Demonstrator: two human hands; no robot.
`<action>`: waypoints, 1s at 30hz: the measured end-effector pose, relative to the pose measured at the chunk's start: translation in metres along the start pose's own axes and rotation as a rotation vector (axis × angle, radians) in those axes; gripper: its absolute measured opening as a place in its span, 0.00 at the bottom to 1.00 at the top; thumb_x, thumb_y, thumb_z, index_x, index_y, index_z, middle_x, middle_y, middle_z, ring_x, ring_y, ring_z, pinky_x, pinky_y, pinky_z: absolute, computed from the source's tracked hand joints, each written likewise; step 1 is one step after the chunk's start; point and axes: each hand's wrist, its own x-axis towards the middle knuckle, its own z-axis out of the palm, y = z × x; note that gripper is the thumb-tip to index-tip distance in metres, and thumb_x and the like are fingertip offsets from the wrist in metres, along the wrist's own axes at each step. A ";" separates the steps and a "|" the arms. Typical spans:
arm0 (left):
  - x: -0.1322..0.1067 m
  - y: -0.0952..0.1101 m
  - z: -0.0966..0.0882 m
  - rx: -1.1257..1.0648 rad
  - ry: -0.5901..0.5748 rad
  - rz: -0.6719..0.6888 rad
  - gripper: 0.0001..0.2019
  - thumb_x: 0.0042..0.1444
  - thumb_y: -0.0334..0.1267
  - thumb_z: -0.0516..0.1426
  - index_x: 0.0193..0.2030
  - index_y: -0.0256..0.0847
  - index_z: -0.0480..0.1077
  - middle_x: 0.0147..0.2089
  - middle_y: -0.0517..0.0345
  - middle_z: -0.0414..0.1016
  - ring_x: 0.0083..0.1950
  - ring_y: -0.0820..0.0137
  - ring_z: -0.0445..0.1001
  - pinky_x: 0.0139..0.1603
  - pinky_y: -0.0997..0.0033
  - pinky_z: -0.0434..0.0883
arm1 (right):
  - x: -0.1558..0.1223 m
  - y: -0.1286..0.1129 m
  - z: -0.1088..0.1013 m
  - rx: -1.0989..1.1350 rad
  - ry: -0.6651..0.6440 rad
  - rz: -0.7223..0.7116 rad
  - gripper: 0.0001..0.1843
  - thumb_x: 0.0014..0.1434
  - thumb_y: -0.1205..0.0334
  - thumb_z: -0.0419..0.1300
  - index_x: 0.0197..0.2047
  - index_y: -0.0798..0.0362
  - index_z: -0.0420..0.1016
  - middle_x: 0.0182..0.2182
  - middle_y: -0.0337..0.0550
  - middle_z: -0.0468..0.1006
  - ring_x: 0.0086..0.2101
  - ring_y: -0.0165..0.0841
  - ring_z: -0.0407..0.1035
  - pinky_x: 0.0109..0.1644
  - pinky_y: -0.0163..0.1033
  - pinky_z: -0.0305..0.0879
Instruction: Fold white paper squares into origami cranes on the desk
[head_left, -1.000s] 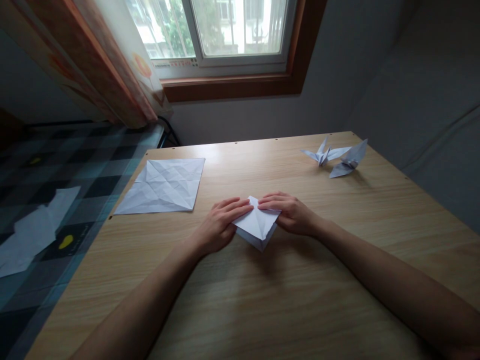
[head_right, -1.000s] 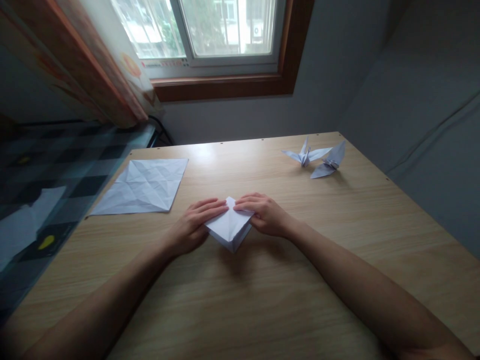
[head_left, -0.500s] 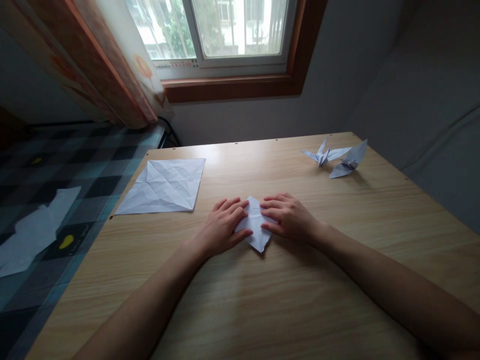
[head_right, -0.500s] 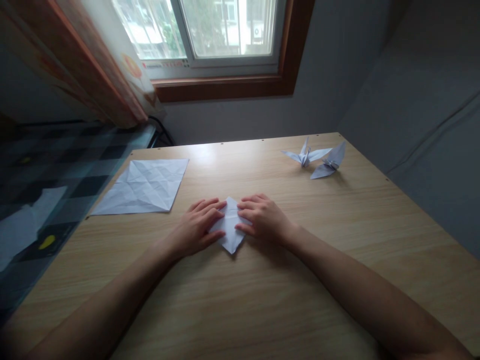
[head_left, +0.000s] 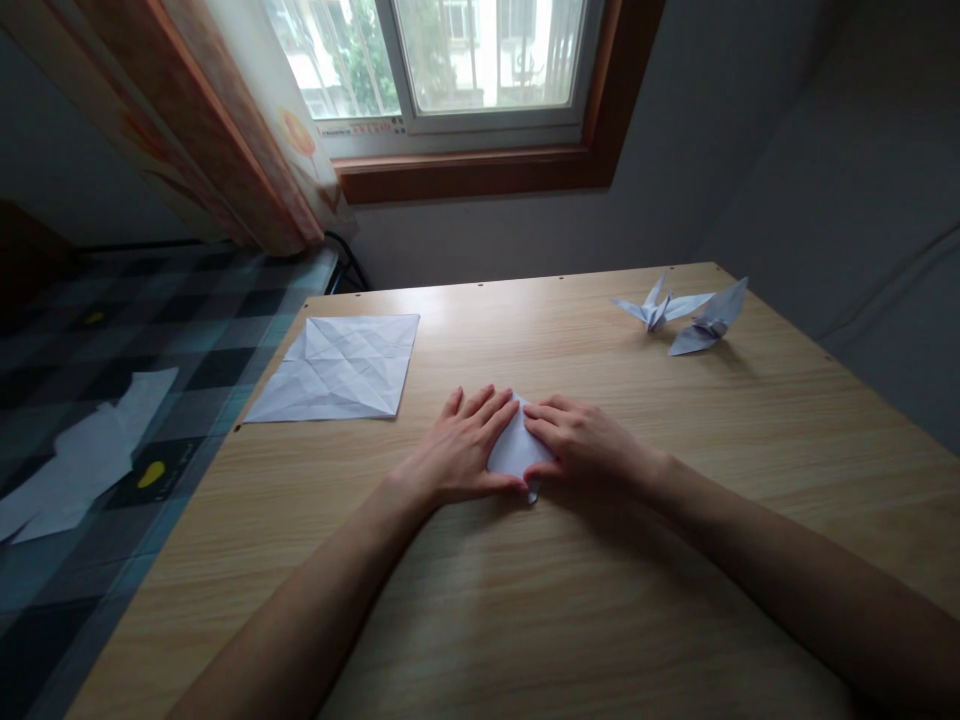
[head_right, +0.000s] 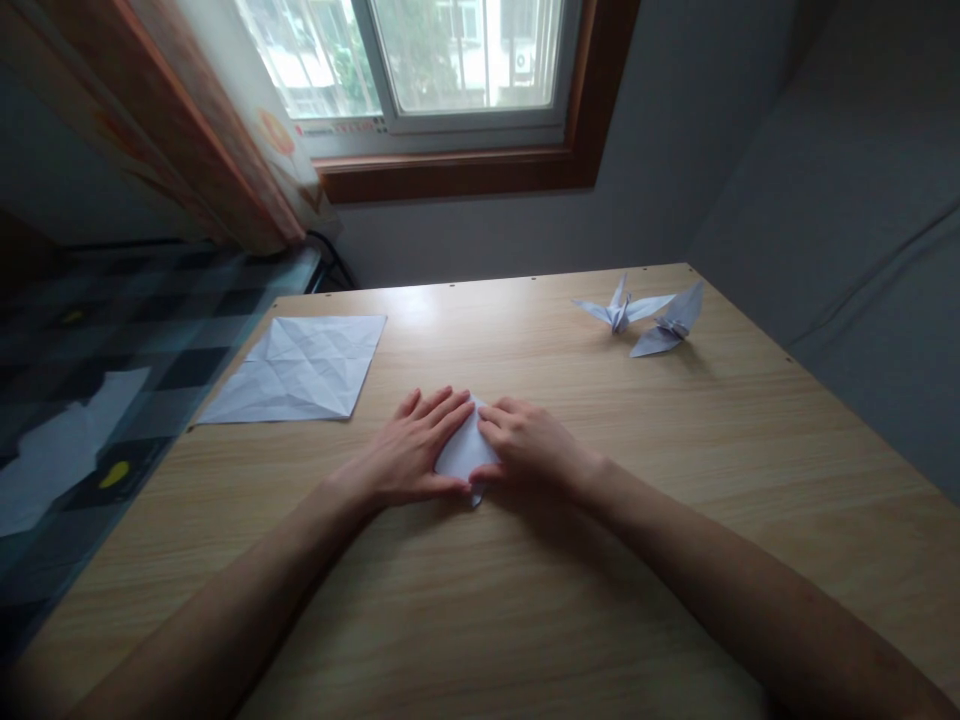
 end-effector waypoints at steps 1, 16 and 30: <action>0.000 0.000 0.000 0.004 0.008 0.001 0.50 0.49 0.73 0.50 0.71 0.39 0.49 0.72 0.41 0.51 0.73 0.48 0.47 0.70 0.44 0.41 | 0.001 0.000 -0.001 0.015 -0.006 -0.003 0.29 0.58 0.44 0.63 0.47 0.64 0.75 0.51 0.64 0.74 0.49 0.50 0.70 0.54 0.52 0.69; -0.008 0.007 0.000 0.081 -0.057 -0.040 0.51 0.54 0.70 0.47 0.72 0.30 0.44 0.74 0.38 0.43 0.74 0.50 0.42 0.70 0.46 0.42 | -0.009 0.010 0.008 0.039 -0.205 0.163 0.50 0.60 0.32 0.50 0.70 0.64 0.47 0.68 0.64 0.49 0.67 0.51 0.44 0.68 0.61 0.42; -0.011 0.003 0.000 0.081 0.005 -0.097 0.45 0.58 0.69 0.44 0.71 0.35 0.49 0.72 0.41 0.51 0.73 0.49 0.45 0.70 0.45 0.45 | -0.013 -0.024 0.006 0.095 -0.205 0.128 0.48 0.63 0.38 0.49 0.69 0.72 0.47 0.68 0.68 0.45 0.68 0.53 0.38 0.70 0.57 0.38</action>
